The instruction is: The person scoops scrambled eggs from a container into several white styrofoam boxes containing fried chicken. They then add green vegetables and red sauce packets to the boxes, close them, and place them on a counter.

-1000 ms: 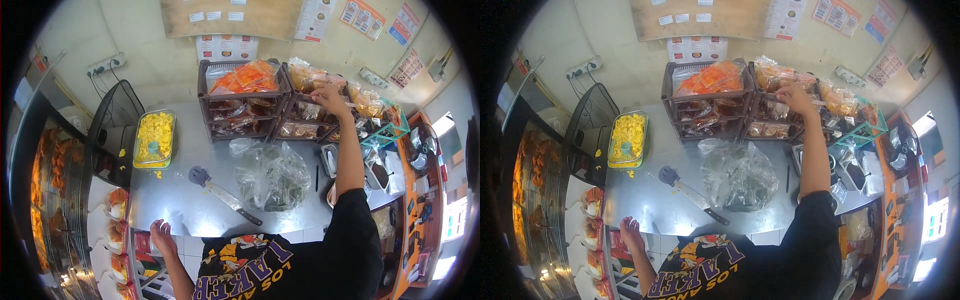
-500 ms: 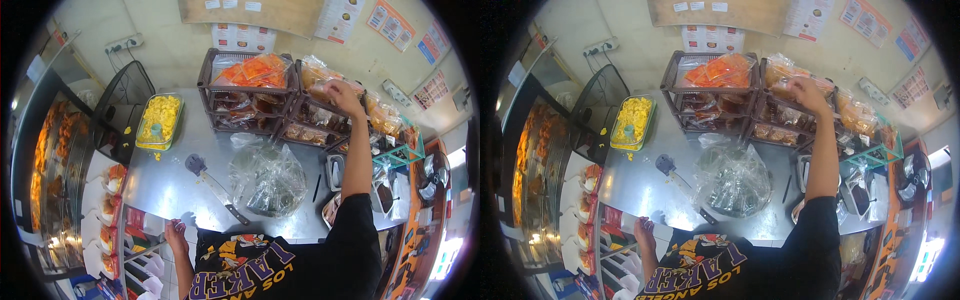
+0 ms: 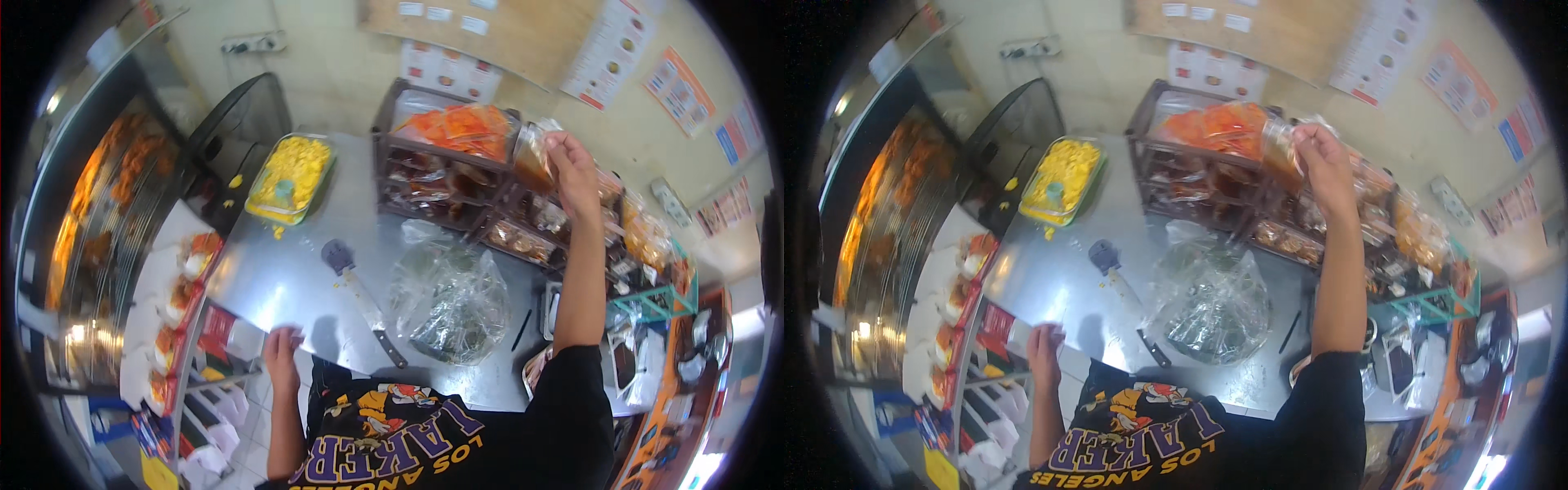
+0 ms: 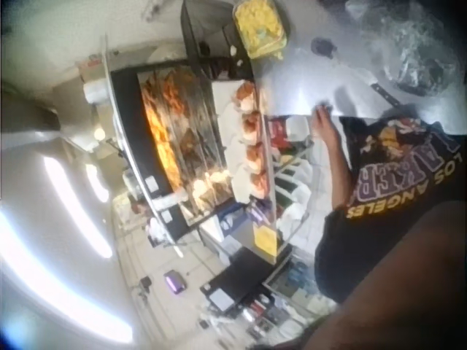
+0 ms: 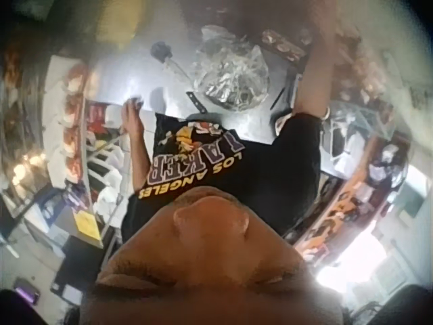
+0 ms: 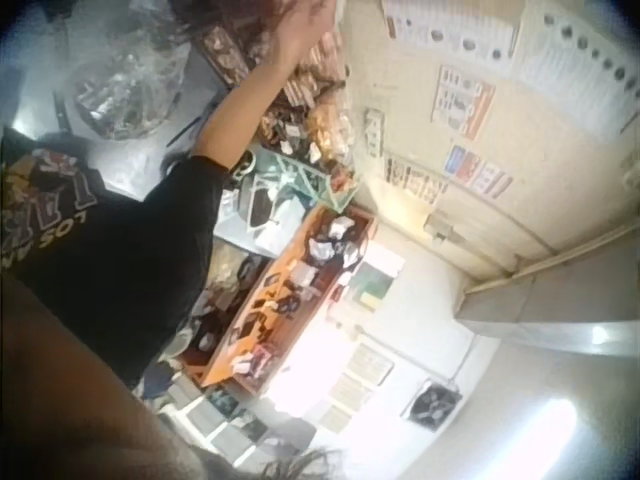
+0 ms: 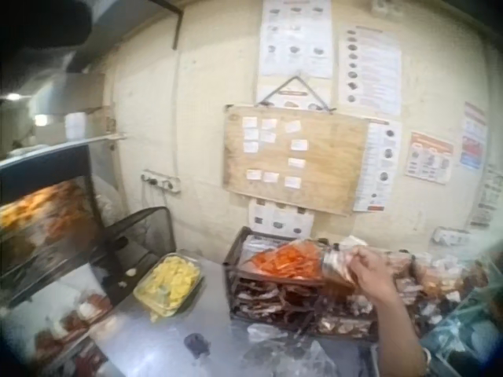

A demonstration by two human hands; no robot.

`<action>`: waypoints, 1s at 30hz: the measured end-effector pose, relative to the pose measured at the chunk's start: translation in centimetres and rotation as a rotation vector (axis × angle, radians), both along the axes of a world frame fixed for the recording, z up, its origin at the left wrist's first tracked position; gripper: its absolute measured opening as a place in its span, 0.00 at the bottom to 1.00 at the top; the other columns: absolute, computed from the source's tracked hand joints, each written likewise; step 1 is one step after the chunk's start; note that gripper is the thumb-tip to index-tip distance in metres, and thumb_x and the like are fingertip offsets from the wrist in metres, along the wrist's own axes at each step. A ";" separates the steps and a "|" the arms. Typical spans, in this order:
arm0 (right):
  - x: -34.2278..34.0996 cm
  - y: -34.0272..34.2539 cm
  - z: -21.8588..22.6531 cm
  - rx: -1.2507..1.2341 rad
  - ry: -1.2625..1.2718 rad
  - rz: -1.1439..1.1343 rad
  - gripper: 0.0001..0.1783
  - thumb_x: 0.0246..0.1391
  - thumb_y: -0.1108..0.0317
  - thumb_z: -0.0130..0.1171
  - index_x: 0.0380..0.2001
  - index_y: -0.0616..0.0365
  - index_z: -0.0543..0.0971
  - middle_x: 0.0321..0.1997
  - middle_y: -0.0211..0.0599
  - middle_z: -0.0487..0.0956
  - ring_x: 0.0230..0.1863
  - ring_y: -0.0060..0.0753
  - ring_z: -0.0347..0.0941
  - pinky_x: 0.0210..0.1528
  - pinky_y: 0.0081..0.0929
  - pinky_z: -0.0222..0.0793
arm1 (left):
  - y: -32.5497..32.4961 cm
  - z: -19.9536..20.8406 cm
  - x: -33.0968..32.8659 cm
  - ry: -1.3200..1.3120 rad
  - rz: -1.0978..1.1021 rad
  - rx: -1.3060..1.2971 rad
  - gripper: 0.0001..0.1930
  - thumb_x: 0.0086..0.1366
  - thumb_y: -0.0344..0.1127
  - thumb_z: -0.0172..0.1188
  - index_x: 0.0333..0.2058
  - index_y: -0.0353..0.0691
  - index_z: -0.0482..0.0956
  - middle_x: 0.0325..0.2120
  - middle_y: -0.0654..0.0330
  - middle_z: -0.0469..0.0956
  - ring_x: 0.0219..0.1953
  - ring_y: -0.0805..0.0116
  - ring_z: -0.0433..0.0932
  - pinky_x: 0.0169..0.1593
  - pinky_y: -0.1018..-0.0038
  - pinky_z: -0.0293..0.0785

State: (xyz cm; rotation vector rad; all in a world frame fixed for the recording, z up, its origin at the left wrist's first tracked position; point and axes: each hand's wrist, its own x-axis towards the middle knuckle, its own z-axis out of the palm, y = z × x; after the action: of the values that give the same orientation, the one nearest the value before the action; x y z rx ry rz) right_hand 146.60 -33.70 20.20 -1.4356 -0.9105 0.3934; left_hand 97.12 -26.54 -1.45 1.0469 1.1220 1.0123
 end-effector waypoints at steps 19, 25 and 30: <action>-38.3 2.1 -13.3 -0.177 0.329 0.557 0.24 0.47 0.74 0.64 0.48 0.62 0.67 0.40 0.33 0.71 0.40 0.22 0.68 0.40 0.21 0.68 | -1.0 7.8 -4.3 -0.063 -0.265 0.167 0.16 0.69 0.39 0.45 0.38 0.31 0.76 0.25 0.61 0.77 0.31 0.81 0.69 0.36 0.79 0.68; -47.8 6.6 -19.3 -0.414 0.332 0.675 0.07 0.53 0.72 0.58 0.34 0.64 0.76 0.26 0.29 0.76 0.30 0.17 0.70 0.34 0.17 0.68 | 1.1 3.8 -16.1 0.109 -0.137 0.224 0.13 0.67 0.36 0.48 0.37 0.30 0.76 0.24 0.58 0.75 0.27 0.76 0.72 0.33 0.77 0.69; -58.4 11.4 -21.7 -0.377 0.230 0.817 0.15 0.52 0.71 0.61 0.42 0.64 0.74 0.35 0.32 0.77 0.35 0.20 0.73 0.35 0.18 0.69 | 3.3 1.8 -25.4 0.050 0.049 0.059 0.14 0.68 0.36 0.48 0.37 0.30 0.77 0.28 0.62 0.77 0.30 0.79 0.72 0.36 0.81 0.69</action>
State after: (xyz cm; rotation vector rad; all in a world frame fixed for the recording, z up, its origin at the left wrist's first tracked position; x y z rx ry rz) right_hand 88.23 -22.29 -1.55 -1.2529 -1.2505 1.3687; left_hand 71.68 -23.29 0.39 1.1017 1.1696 1.0685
